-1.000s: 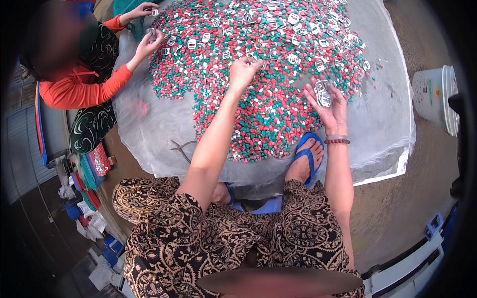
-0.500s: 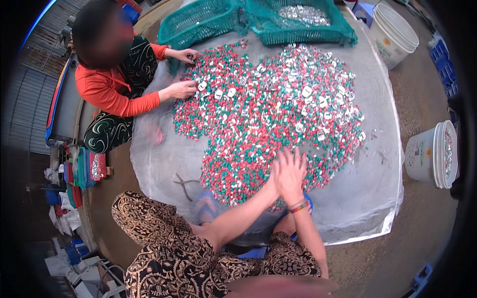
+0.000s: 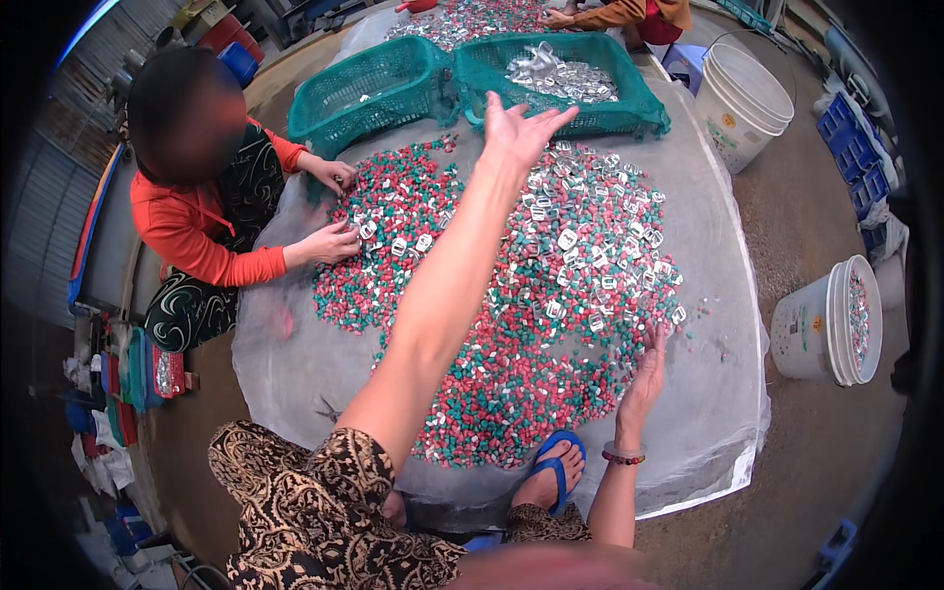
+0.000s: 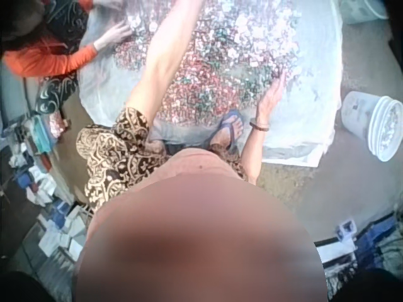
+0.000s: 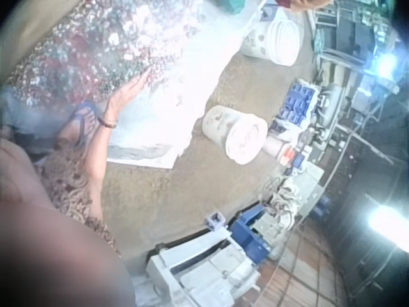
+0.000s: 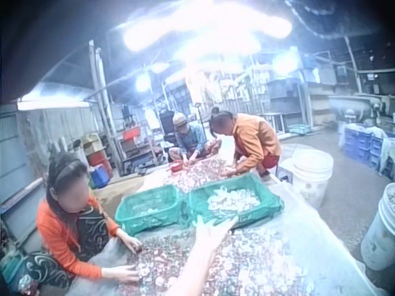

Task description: The person sits at a table and sorts a large pile of red, green, and white plastic bottle caps by hand, picking them up and placing them into separate piles. Another person works alongside at the same table.

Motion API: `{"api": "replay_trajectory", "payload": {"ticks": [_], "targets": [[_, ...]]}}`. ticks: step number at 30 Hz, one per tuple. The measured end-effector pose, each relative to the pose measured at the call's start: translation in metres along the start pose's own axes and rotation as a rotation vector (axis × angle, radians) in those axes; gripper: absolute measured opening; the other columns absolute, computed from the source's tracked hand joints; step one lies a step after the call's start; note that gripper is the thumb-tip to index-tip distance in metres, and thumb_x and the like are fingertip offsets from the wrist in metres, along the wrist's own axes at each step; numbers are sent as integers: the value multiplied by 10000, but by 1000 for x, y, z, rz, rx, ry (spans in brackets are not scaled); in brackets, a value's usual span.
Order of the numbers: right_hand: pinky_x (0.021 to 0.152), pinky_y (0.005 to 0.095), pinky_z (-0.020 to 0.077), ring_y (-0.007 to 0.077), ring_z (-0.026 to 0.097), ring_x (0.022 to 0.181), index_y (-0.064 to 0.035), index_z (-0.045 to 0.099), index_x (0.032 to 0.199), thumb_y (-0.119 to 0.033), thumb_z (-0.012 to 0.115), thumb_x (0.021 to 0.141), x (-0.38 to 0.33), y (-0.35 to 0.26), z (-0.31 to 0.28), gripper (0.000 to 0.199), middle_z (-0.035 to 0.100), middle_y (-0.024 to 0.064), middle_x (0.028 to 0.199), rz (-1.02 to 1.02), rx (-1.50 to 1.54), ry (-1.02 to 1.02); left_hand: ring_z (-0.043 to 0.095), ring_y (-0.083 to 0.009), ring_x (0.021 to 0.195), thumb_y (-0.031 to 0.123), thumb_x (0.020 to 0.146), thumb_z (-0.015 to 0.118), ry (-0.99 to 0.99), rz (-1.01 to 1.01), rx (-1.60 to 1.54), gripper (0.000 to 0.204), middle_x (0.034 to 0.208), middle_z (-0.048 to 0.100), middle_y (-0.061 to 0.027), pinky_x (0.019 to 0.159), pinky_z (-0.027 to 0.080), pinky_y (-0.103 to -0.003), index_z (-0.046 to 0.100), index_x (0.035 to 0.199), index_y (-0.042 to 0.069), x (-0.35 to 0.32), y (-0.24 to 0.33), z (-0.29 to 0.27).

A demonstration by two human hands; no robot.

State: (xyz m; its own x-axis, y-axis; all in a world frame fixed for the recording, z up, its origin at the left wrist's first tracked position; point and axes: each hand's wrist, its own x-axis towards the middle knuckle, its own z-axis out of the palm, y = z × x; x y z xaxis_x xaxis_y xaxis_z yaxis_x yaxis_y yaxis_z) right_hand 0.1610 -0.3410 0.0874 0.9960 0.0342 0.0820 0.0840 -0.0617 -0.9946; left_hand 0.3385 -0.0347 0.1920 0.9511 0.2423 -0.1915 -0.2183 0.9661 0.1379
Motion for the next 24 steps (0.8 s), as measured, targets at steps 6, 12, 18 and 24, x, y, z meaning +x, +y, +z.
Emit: {"api": "replay_trajectory", "payload": {"ticks": [6, 12, 18, 24], "targets": [[1055, 371, 300, 320, 398, 1266, -39, 293, 1416, -132, 534, 826, 30, 79, -22, 644, 380, 206, 1397, -140, -385, -149, 588, -290, 1042, 199, 891, 493, -107, -32, 1563, 326, 981, 639, -128, 816, 504, -424, 588, 1147, 22, -82, -10, -127], [1055, 480, 273, 424, 374, 1247, -143, 196, 1453, -322, 737, 678, 99, 144, -2, 962, 340, 263, 1382, -2, -1078, -276, 474, -334, 1119, 5, 719, 606, -435, 352, 2649, 461, 1247, 483, -134, 937, 443, -438, 572, 1163, 126, -134, -100, -222], [938, 541, 414, 446, 340, 1251, -280, 333, 1385, -294, 767, 688, 39, 143, 37, 822, 237, 219, 1450, -26, -1079, -458, 485, -339, 1079, -17, 742, 565, -594, 155, 2628, 410, 1192, 481, -145, 878, 477, -415, 558, 1140, 82, -186, -99, -256], [813, 462, 458, 375, 489, 1036, -68, 568, 1086, 21, 559, 764, -55, 122, 85, 334, 484, 194, 1122, -281, -1005, -601, 497, -326, 1046, 75, 819, 545, -538, 232, 2598, 339, 1119, 516, -150, 890, 447, -394, 554, 1158, 70, -257, -41, -286]]}}
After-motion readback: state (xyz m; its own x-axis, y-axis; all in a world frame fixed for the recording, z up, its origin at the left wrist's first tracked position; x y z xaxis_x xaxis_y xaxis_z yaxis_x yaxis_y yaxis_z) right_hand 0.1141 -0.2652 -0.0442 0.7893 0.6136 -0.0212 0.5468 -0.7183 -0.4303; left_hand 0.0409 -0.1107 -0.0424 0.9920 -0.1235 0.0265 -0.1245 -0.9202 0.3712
